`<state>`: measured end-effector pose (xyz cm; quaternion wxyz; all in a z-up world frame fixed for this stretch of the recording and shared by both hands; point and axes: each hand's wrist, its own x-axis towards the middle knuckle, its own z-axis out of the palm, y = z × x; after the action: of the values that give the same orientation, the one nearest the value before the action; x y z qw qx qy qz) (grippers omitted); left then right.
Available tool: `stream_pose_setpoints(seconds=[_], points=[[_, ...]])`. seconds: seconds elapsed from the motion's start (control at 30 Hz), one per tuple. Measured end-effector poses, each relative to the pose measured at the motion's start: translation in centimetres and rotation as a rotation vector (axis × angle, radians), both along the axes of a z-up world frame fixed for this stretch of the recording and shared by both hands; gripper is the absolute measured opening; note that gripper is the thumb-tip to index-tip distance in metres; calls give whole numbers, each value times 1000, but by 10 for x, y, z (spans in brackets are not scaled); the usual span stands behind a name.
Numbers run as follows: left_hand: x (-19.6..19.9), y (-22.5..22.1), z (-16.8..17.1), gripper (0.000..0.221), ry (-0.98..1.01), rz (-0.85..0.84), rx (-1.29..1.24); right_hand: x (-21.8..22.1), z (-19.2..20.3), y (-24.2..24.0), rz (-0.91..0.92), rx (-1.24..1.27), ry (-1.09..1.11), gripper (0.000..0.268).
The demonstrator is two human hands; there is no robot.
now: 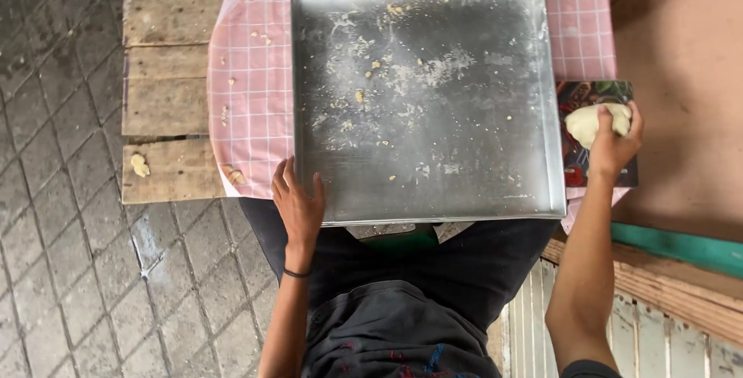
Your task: Cleaning a metal tray and then weighing and rolling a piece of dough on it.
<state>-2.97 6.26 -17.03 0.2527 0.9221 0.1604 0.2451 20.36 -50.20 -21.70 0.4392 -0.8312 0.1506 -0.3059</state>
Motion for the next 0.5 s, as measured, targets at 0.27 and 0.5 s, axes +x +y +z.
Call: stream_pose_setpoints(seconds=[0.27,0.5], points=[[0,25,-46,43,180,-48,-240,-79,58,111,226,-326,-339,12],[-1,34,-68,32,199,13,-270,-109,41,128,-22,-557,346,43]])
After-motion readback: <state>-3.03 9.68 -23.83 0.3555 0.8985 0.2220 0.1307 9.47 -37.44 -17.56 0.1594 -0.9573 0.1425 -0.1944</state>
